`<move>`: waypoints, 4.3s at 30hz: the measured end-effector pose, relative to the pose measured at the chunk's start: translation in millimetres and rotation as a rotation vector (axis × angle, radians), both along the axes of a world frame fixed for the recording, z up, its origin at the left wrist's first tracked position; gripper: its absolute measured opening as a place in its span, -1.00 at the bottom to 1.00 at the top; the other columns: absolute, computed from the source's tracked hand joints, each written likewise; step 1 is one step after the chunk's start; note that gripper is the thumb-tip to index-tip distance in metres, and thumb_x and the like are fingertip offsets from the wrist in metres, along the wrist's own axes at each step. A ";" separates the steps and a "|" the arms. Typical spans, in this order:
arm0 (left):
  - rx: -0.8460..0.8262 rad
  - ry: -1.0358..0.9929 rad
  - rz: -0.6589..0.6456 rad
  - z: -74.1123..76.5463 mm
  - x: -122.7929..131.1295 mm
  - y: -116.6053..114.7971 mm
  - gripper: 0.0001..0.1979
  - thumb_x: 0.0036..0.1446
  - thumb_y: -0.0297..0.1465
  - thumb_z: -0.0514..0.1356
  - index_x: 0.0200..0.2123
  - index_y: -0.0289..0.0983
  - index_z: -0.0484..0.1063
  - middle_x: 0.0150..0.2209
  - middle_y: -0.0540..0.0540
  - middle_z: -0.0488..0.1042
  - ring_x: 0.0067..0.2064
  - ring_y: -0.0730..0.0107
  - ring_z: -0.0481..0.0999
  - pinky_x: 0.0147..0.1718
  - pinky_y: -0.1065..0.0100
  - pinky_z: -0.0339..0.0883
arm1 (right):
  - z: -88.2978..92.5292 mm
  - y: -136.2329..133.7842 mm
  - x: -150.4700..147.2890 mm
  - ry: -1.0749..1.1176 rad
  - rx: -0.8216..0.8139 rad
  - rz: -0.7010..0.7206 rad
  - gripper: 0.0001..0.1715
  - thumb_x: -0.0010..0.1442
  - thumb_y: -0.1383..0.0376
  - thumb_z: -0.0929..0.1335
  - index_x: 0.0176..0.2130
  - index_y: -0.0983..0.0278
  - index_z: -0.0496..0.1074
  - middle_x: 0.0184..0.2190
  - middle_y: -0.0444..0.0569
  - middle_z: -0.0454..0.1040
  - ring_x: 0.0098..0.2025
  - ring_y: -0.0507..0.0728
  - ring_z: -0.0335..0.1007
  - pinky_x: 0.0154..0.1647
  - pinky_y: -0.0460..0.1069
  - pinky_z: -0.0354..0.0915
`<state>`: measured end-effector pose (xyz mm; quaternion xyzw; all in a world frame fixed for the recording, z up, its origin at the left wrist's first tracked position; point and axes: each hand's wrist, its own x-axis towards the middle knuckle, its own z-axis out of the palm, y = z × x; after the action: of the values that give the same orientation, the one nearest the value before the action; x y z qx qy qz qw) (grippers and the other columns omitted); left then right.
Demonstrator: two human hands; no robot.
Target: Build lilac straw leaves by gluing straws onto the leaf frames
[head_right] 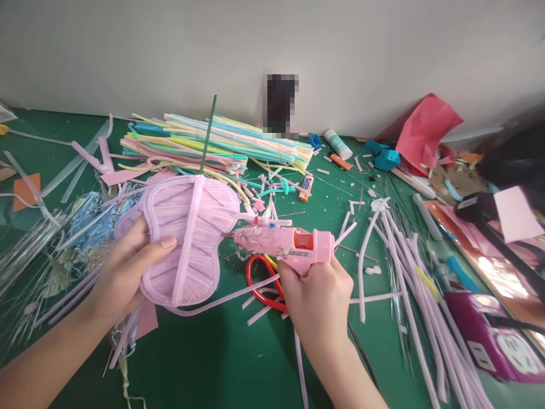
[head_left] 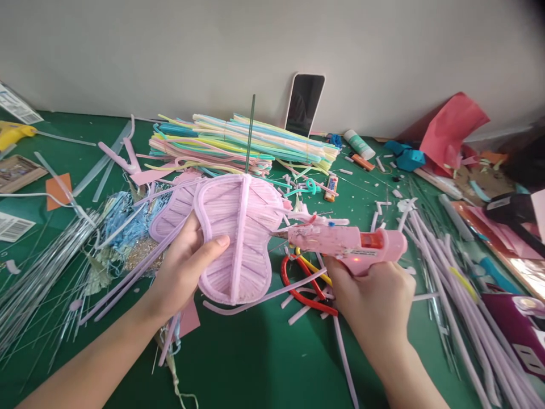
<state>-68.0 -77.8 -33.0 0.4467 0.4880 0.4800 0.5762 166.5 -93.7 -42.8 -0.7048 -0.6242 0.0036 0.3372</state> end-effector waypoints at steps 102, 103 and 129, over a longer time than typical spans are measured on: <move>0.034 0.043 -0.042 -7.4 -3.0 1.6 -0.35 0.23 -0.33 0.21 0.34 -0.03 0.10 0.18 -0.07 0.44 0.19 0.03 0.41 0.07 0.13 0.43 | -2.6 4.0 7.1 -0.090 -0.016 -0.033 -0.69 0.12 0.28 0.30 -0.59 0.31 0.44 -0.72 -0.14 0.19 -0.73 0.00 -0.05 -0.65 -0.05 0.02; 0.031 0.048 -0.041 -7.5 -3.2 1.5 -0.35 0.23 -0.32 0.21 0.34 -0.04 0.10 0.17 -0.08 0.44 0.19 0.02 0.41 0.07 0.12 0.43 | -2.7 3.8 7.3 -0.092 -0.014 -0.034 -0.69 0.12 0.27 0.30 -0.60 0.30 0.43 -0.72 -0.14 0.19 -0.73 0.00 -0.05 -0.65 -0.05 0.02; 0.004 0.083 -0.028 -3.4 1.0 -2.0 -0.35 0.22 -0.29 0.20 0.34 -0.09 0.09 0.19 -0.11 0.41 0.20 -0.02 0.38 0.05 0.12 0.43 | 0.3 3.8 6.7 -0.092 -0.026 -0.075 -0.79 0.09 0.31 0.33 -0.47 0.34 0.53 -0.65 -0.05 0.35 -0.66 0.08 0.22 -0.60 -0.05 0.14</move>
<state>-67.1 -79.8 -36.3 0.4742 0.5041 0.4538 0.5614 173.2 -89.9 -42.5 -0.7314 -0.6122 -0.0333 0.2987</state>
